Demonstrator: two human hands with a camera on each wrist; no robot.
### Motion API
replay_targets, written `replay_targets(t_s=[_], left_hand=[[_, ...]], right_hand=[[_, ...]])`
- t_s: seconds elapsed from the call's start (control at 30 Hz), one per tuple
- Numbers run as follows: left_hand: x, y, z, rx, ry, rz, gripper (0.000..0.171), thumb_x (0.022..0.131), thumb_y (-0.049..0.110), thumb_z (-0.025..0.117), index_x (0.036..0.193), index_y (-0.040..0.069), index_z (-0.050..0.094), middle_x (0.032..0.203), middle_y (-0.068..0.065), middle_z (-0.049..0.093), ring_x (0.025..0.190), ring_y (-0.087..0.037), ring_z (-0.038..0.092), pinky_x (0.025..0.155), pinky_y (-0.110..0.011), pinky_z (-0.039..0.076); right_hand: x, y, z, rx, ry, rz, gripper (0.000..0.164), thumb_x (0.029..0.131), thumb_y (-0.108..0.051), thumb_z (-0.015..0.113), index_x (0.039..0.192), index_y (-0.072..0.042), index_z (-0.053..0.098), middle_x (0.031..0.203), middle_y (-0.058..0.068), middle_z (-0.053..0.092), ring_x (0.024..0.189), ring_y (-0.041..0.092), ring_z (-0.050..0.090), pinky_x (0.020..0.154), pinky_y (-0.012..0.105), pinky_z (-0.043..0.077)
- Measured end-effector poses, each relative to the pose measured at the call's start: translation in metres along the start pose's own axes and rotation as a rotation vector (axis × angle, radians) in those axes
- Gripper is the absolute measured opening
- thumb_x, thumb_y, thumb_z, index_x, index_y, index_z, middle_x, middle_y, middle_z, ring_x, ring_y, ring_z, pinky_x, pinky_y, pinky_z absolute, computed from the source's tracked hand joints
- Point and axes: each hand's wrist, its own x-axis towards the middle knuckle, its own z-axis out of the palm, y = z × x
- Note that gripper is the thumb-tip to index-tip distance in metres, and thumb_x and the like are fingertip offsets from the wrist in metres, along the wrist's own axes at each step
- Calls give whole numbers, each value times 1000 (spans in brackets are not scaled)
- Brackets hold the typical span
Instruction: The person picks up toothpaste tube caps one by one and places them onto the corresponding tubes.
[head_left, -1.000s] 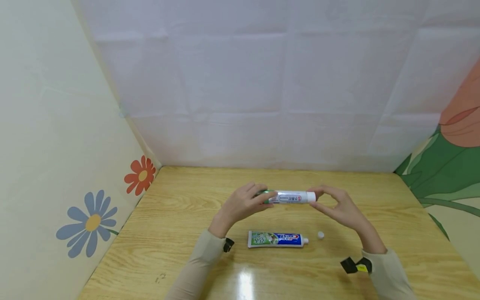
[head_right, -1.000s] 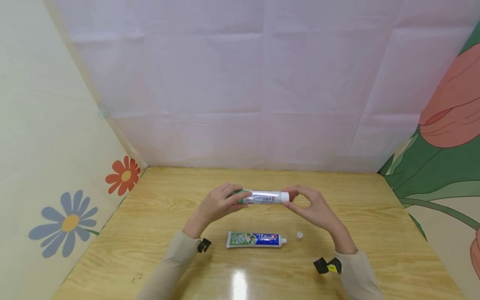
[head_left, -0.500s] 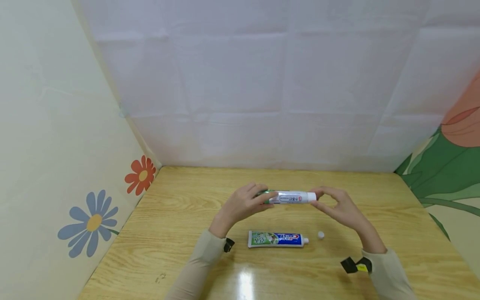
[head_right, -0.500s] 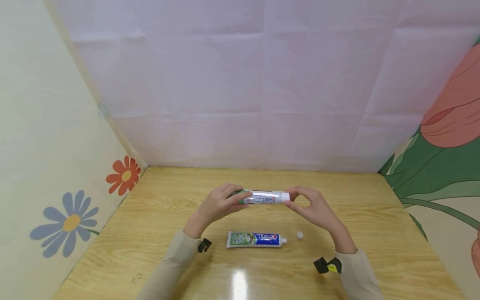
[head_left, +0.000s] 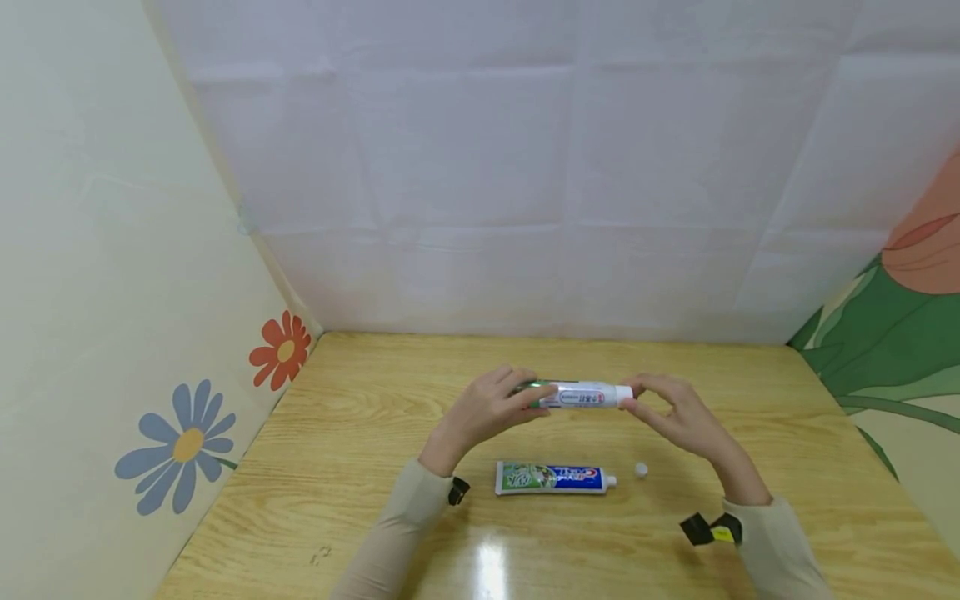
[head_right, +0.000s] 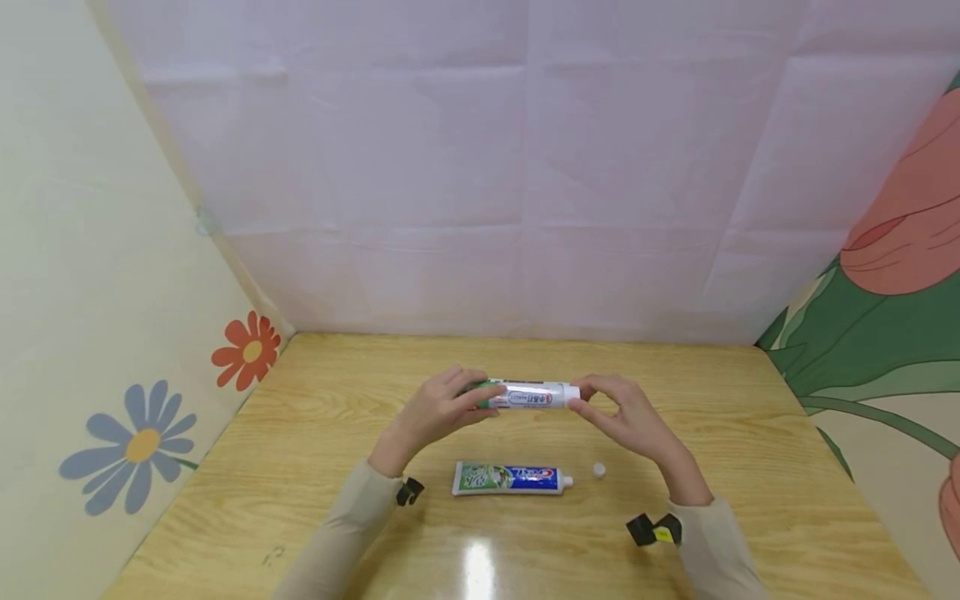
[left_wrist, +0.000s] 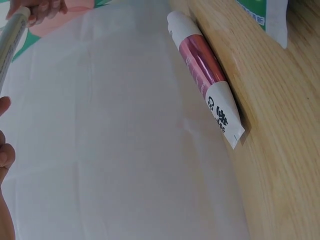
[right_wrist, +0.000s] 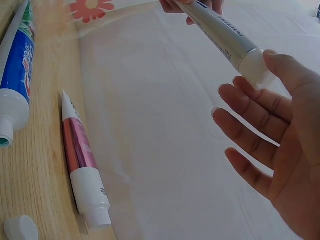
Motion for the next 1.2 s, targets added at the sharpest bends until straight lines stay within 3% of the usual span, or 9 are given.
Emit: replay_targets(t_s=[0.23, 0.43, 0.6, 0.87, 1.2], left_hand=[[1, -1, -1, -35, 4, -18, 44, 77, 36, 74, 116, 17, 63, 99, -2, 61, 73, -8, 53, 60, -16, 45], [1, -2, -1, -50, 3, -28, 45, 76, 35, 75, 115, 16, 63, 98, -2, 60, 72, -7, 53, 60, -16, 45], [0, -2, 1, -75, -5, -27, 46, 80, 36, 72, 120, 16, 60, 98, -2, 60, 72, -7, 53, 60, -16, 45], [0, -2, 2, -154, -29, -52, 46, 80, 39, 70, 118, 14, 61, 97, -1, 61, 74, -6, 55, 64, -15, 47], [-1, -2, 6, -200, -97, -63, 45, 80, 32, 72, 119, 13, 60, 98, 0, 62, 77, -6, 57, 67, -13, 47]], right_hand=[[1, -1, 0, 4, -4, 53, 22, 84, -5, 66, 104, -13, 65, 88, -9, 63, 84, 5, 56, 82, 46, 42], [2, -2, 0, 24, -5, 42, 41, 78, -1, 71, 117, -7, 60, 93, -4, 63, 84, 6, 55, 82, 31, 43], [2, -1, 0, 5, -6, 2, 34, 77, 0, 72, 108, -10, 63, 97, -4, 64, 84, 4, 55, 79, 25, 44], [2, 0, -1, -40, 6, -84, 37, 74, -3, 75, 107, -15, 63, 98, -4, 64, 82, 7, 56, 72, 24, 47], [3, 10, 0, -83, 15, -80, 32, 75, -3, 74, 103, -15, 64, 90, -10, 62, 78, 3, 55, 68, 22, 48]])
